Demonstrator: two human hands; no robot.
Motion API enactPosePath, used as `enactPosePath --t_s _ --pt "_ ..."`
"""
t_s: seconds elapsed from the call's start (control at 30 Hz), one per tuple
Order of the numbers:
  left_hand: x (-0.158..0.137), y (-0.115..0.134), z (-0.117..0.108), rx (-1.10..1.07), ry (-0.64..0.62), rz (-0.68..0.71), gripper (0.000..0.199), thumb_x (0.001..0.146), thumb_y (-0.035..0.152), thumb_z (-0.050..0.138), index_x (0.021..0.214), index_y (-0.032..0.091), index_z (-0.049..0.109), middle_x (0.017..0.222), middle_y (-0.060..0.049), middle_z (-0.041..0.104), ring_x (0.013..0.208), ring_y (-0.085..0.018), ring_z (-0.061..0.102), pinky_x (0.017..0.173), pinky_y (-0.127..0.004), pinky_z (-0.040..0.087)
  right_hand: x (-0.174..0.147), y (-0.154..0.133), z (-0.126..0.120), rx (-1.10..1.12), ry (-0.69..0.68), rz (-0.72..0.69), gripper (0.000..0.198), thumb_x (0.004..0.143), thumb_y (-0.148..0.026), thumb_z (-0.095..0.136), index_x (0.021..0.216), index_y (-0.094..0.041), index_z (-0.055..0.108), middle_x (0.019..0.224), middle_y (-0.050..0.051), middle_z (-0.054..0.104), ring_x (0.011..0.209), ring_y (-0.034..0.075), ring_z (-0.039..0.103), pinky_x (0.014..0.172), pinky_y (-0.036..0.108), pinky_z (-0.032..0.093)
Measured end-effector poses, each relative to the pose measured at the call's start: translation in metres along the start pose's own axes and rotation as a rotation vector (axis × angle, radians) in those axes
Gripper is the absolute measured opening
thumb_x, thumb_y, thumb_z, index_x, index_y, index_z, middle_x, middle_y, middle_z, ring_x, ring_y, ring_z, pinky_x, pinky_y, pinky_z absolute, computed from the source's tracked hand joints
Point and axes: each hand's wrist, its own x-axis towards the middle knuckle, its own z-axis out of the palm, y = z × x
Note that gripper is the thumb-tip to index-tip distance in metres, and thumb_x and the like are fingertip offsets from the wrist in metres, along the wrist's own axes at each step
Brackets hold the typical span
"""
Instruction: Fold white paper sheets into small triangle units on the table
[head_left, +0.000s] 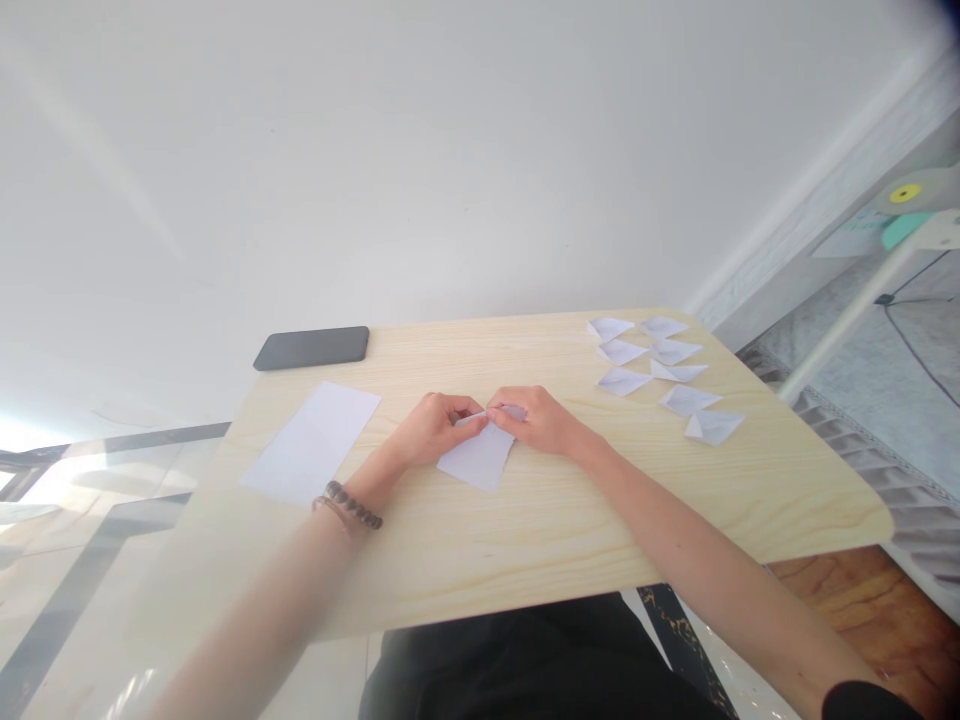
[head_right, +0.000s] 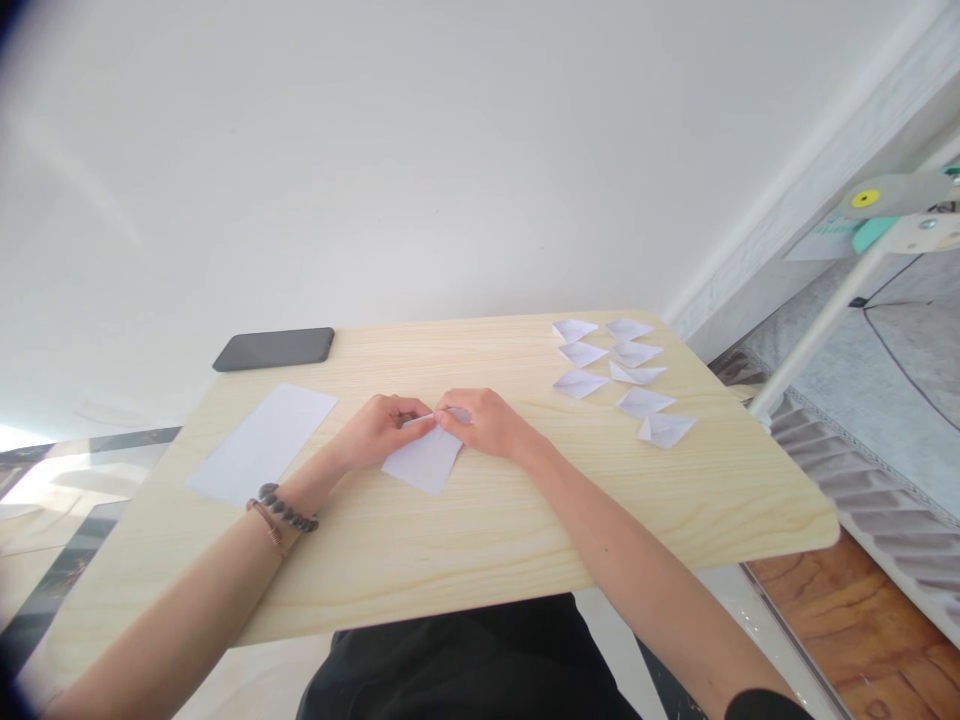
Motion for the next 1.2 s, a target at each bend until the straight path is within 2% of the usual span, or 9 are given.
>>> enactPosePath --t_s 0.13,0.3,0.43,0.57,0.73,0.9,0.97,1.07,1.2 --pt "0.0 -0.002 0.0 0.046 -0.011 0.054 0.031 0.081 0.033 0.041 0.073 0.013 0.062 0.063 0.0 0.058 0.053 -0.008 0.046 0.047 -0.018 0.033 0.0 -0.001 -0.001 0.0 -0.007 -0.031 0.016 0.08 -0.024 0.045 0.075 -0.017 0.058 0.072 0.0 0.058 0.066 0.009 0.05 0.063 0.021 0.036" --pt "0.001 -0.006 -0.002 0.127 0.008 0.112 0.028 0.079 0.029 0.042 0.075 0.014 0.065 0.068 0.0 0.061 0.062 -0.01 0.051 0.054 -0.019 0.037 -0.001 0.0 -0.006 0.028 -0.075 -0.001 0.018 0.08 -0.026 0.045 0.073 -0.017 0.058 0.07 0.0 0.058 0.064 0.009 0.05 0.06 0.021 0.036" --pt "-0.001 -0.012 -0.011 0.166 0.002 0.081 0.025 0.075 0.027 0.044 0.072 0.014 0.065 0.067 0.0 0.063 0.064 -0.011 0.053 0.056 -0.02 0.038 -0.004 0.005 -0.014 0.053 -0.08 0.049 0.02 0.08 -0.028 0.045 0.071 -0.016 0.057 0.069 -0.001 0.057 0.063 0.009 0.049 0.058 0.02 0.035" --pt "-0.004 -0.014 -0.02 0.09 -0.039 0.062 0.026 0.077 0.029 0.043 0.07 0.015 0.064 0.07 0.0 0.065 0.066 -0.011 0.055 0.062 -0.02 0.041 -0.007 0.011 -0.021 0.031 -0.017 0.118 0.023 0.081 -0.032 0.044 0.071 -0.016 0.056 0.065 -0.002 0.054 0.061 0.009 0.046 0.057 0.021 0.034" --pt "-0.003 -0.01 -0.015 -0.002 0.03 0.122 0.027 0.08 0.033 0.045 0.097 0.019 0.061 0.09 -0.002 0.065 0.072 -0.012 0.056 0.066 -0.023 0.043 -0.006 0.014 -0.016 0.008 -0.055 0.137 0.025 0.082 -0.036 0.043 0.076 -0.017 0.058 0.07 -0.001 0.057 0.062 0.009 0.047 0.056 0.021 0.034" --pt "0.0 -0.019 -0.01 -0.045 -0.021 0.214 0.023 0.081 0.031 0.047 0.088 0.019 0.066 0.091 -0.004 0.065 0.078 -0.014 0.059 0.071 -0.025 0.046 -0.004 0.013 -0.008 -0.06 -0.003 0.141 0.024 0.081 -0.037 0.045 0.078 -0.018 0.058 0.071 0.0 0.057 0.06 0.01 0.047 0.055 0.022 0.035" --pt "0.002 -0.025 -0.011 0.003 -0.019 0.283 0.02 0.08 0.028 0.049 0.086 0.02 0.067 0.091 -0.004 0.065 0.083 -0.015 0.059 0.075 -0.026 0.046 -0.003 0.014 -0.007 -0.12 0.049 0.108 0.021 0.08 -0.036 0.047 0.078 -0.018 0.058 0.075 0.001 0.057 0.067 0.012 0.049 0.061 0.024 0.038" --pt "0.004 -0.032 -0.012 0.125 0.034 0.373 0.021 0.082 0.025 0.048 0.087 0.022 0.068 0.09 -0.005 0.065 0.086 -0.016 0.057 0.077 -0.029 0.046 -0.002 0.018 -0.005 -0.219 0.133 0.053 0.017 0.076 -0.031 0.053 0.088 -0.021 0.059 0.09 0.004 0.056 0.088 0.017 0.05 0.078 0.031 0.04" --pt "0.005 -0.034 -0.015 0.315 0.094 0.414 0.023 0.083 0.025 0.046 0.092 0.024 0.067 0.1 -0.005 0.063 0.093 -0.017 0.053 0.083 -0.033 0.045 -0.004 0.019 -0.006 -0.313 0.188 0.041 0.031 0.074 -0.029 0.058 0.105 -0.025 0.056 0.108 0.006 0.049 0.103 0.022 0.044 0.091 0.039 0.036"
